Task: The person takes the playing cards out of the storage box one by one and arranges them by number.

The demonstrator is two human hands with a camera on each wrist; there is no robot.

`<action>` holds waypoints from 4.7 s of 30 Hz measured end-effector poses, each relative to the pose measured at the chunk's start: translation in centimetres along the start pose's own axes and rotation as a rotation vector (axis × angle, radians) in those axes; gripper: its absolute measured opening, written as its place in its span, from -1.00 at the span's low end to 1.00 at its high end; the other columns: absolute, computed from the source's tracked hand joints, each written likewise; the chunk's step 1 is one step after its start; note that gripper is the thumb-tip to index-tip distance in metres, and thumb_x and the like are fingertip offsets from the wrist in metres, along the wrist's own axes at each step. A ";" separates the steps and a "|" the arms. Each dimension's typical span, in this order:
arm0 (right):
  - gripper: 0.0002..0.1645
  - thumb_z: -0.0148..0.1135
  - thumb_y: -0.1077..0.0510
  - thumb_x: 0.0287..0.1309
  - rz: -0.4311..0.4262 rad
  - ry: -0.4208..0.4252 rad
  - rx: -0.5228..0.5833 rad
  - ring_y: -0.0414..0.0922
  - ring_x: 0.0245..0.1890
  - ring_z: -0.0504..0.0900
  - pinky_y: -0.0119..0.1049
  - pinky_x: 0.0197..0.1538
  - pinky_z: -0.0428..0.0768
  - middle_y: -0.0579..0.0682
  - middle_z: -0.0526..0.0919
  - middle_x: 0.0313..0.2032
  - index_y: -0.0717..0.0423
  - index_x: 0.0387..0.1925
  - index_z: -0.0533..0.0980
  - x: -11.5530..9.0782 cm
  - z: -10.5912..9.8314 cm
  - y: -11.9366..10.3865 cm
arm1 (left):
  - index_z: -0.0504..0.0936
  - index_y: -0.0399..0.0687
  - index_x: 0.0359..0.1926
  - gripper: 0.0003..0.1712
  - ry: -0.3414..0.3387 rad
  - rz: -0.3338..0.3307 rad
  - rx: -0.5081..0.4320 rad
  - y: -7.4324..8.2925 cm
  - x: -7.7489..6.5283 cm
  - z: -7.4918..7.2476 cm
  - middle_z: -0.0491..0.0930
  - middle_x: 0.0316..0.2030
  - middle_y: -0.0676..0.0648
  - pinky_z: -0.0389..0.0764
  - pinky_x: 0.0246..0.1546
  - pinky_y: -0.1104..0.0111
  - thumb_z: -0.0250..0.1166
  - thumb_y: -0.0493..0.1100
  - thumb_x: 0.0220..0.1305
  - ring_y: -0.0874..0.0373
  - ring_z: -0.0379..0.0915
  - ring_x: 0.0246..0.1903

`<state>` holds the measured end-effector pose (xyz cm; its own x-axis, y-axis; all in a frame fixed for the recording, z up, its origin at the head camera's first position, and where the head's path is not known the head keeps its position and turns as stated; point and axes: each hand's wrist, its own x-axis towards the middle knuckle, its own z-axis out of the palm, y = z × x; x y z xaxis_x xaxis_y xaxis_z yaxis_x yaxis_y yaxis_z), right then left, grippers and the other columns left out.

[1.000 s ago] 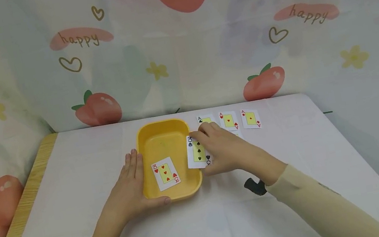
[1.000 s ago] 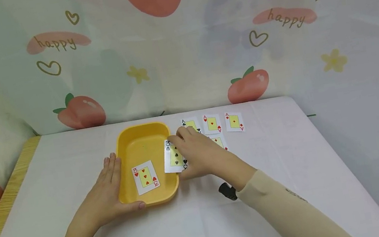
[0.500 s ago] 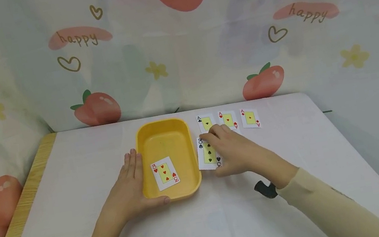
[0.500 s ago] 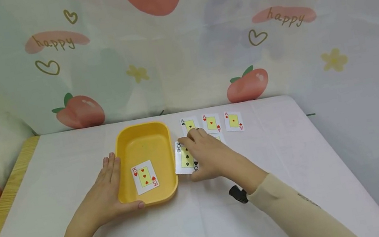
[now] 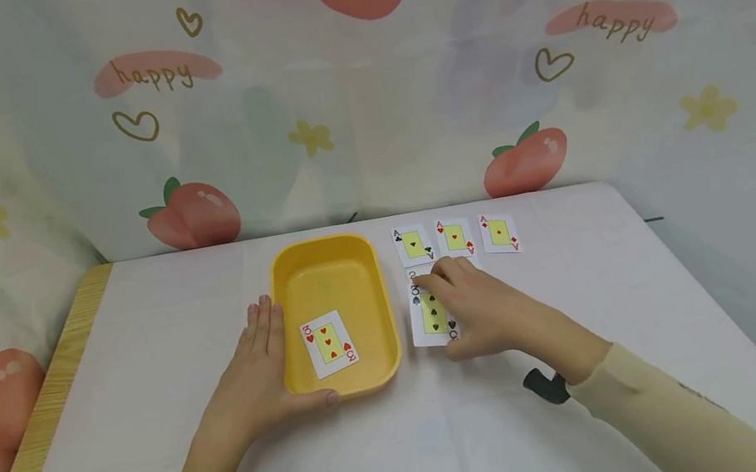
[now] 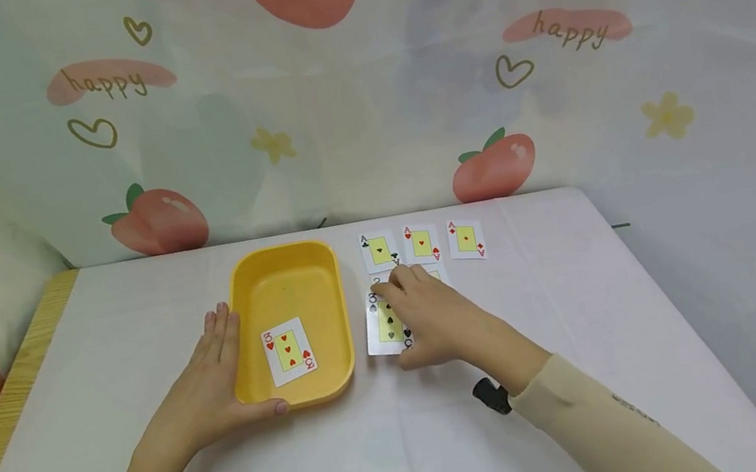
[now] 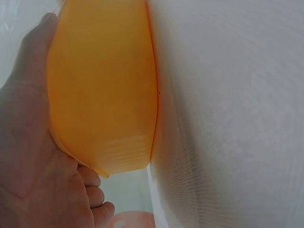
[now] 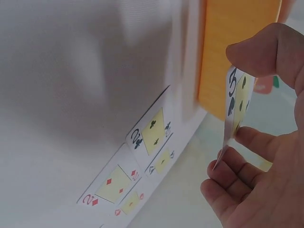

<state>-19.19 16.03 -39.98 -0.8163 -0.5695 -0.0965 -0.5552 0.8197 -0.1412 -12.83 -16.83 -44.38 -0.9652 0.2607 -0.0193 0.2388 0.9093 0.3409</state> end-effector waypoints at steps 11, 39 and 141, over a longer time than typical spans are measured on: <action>0.09 0.50 -0.02 -0.28 -0.010 -0.041 0.026 -0.15 -0.03 0.31 -0.38 -0.10 0.52 -0.05 0.36 0.09 -0.02 0.42 0.33 -0.4 1.4 0.4 | -0.30 -0.28 0.56 0.74 -0.006 -0.014 0.003 0.1 0.1 0.0 -0.40 0.58 -0.23 -0.02 0.51 -0.05 0.15 0.82 -0.30 -0.13 -0.45 0.57; 0.05 0.49 0.05 -0.28 0.008 -0.117 0.027 -0.19 -0.05 0.28 -0.38 -0.12 0.48 -0.11 0.36 0.06 -0.10 0.40 0.35 -1.1 4.0 1.8 | -0.30 -0.28 0.56 0.72 -0.012 -0.021 0.005 0.1 0.1 0.1 -0.41 0.58 -0.22 -0.03 0.52 -0.03 0.23 0.76 -0.28 -0.12 -0.47 0.57; 0.05 0.46 -0.16 -0.19 -0.265 -0.144 0.081 -0.13 0.14 0.32 -0.30 0.28 0.46 -0.07 0.35 0.21 -0.04 0.41 0.33 9.5 1.2 -7.4 | -0.29 -0.28 0.56 0.71 -0.015 0.007 0.005 -0.1 0.0 -0.1 -0.39 0.58 -0.24 -0.01 0.50 -0.08 0.16 0.79 -0.25 -0.14 -0.49 0.57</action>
<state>-22.61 4.46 -41.06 -0.6106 -0.7703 -0.1840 -0.7262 0.6372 -0.2580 -12.90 -16.96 -44.35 -0.9619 0.2717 -0.0310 0.2459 0.9090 0.3366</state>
